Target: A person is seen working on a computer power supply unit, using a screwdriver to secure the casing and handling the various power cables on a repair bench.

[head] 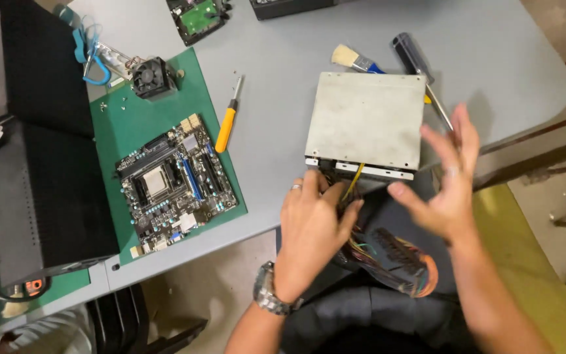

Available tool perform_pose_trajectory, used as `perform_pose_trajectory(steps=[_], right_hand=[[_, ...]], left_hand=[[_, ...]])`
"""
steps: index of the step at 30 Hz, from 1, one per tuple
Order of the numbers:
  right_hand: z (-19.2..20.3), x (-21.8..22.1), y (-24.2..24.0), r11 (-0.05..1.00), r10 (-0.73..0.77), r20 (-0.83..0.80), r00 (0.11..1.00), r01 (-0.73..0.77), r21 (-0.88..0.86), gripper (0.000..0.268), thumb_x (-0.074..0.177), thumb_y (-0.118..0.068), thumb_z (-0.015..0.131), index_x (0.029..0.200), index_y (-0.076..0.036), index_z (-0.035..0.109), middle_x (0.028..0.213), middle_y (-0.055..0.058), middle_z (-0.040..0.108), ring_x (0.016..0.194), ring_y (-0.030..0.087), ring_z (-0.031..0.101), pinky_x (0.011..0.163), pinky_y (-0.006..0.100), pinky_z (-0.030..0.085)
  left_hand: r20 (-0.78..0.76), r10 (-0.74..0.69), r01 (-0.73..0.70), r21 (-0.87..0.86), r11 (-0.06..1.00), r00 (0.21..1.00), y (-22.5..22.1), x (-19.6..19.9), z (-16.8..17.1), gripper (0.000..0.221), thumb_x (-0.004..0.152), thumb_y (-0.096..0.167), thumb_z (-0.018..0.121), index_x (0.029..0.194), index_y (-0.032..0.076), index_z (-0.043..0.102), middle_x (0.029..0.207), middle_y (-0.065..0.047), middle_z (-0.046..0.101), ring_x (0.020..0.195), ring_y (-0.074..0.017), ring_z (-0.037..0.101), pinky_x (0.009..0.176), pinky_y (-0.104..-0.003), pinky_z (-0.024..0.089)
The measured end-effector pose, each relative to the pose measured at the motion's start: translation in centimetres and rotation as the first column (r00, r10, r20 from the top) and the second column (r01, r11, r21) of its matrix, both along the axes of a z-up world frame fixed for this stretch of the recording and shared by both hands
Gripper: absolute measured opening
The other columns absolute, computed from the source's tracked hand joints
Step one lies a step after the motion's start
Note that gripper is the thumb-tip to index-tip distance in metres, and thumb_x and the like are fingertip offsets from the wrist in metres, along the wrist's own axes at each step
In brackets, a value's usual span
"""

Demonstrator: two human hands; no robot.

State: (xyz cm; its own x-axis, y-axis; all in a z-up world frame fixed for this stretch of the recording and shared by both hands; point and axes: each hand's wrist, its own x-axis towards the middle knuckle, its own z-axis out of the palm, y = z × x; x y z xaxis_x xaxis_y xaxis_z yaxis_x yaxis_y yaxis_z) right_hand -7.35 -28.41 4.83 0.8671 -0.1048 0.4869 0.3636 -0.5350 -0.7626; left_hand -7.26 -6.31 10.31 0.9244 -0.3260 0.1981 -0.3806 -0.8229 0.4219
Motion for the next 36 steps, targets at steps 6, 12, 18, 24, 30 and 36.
perform_pose_trajectory(steps=[6,12,18,24,30,36], right_hand=[[-3.2,-1.0,1.5,0.987,0.059,0.028,0.998,-0.054,-0.152,0.065,0.083,-0.023,0.085,0.143,-0.017,0.060,0.167,0.025,0.018,0.156,0.042,0.027,0.128,0.048,0.027],[-3.6,-0.2,0.6,0.988,0.090,0.104,0.991,-0.075,-0.139,0.039,0.099,-0.010,0.069,0.138,-0.014,0.066,0.161,0.028,0.027,0.152,0.047,0.034,0.127,0.054,0.029],[-5.5,0.5,-0.7,0.993,0.084,0.176,0.981,-0.067,-0.101,0.074,0.088,-0.011,0.088,0.150,-0.008,0.049,0.154,0.032,0.037,0.145,0.051,0.042,0.121,0.060,0.035],[-7.5,1.2,0.1,0.965,0.146,0.326,0.934,-0.207,0.161,0.075,0.089,0.003,0.086,0.144,-0.001,0.036,0.158,0.026,0.037,0.151,0.043,0.033,0.123,0.057,0.031],[-6.5,0.7,-0.4,0.968,0.213,0.298,0.930,-0.243,0.068,0.047,0.101,0.003,0.071,0.134,-0.010,0.040,0.162,0.027,0.033,0.157,0.044,0.032,0.133,0.059,0.031],[-5.4,0.6,0.2,0.974,0.212,0.268,0.940,-0.226,0.022,0.038,0.104,0.001,0.071,0.126,-0.007,0.042,0.163,0.027,0.032,0.157,0.045,0.031,0.133,0.060,0.031]], left_hand=[[-0.347,-0.147,0.009,-0.370,0.929,0.926,1.4,0.4,0.2,0.028,0.085,0.021,0.075,0.110,0.008,0.077,0.104,-0.009,0.043,0.100,-0.0306,0.048,0.090,-0.041,0.044],[-0.316,-0.323,0.179,-0.408,0.895,0.892,3.3,1.2,-1.5,0.027,0.087,0.020,0.074,0.113,0.014,0.071,0.104,-0.006,0.037,0.102,-0.0332,0.043,0.101,-0.042,0.036],[-0.173,-0.455,0.451,-0.059,0.890,0.874,3.0,1.5,-0.1,0.023,0.090,0.015,0.067,0.113,0.018,0.069,0.128,-0.005,0.050,0.117,-0.0342,0.037,0.094,-0.044,0.028],[-0.148,-0.539,0.532,-0.082,0.842,0.829,3.3,1.1,1.2,0.014,0.092,0.005,0.062,0.102,0.014,0.061,0.094,-0.004,0.066,0.111,-0.0283,0.046,0.096,-0.041,0.025],[-0.364,-0.586,0.536,-0.239,0.810,0.724,3.0,1.9,2.0,0.078,0.064,-0.016,0.030,0.126,0.024,0.056,0.107,0.009,0.058,0.101,-0.0218,0.037,0.095,-0.037,0.021],[-0.224,-0.639,0.568,-0.310,0.763,0.736,3.6,1.7,0.6,0.063,0.059,-0.012,0.032,0.096,0.020,0.072,0.099,0.008,0.057,0.099,-0.0219,0.037,0.089,-0.038,0.019]])
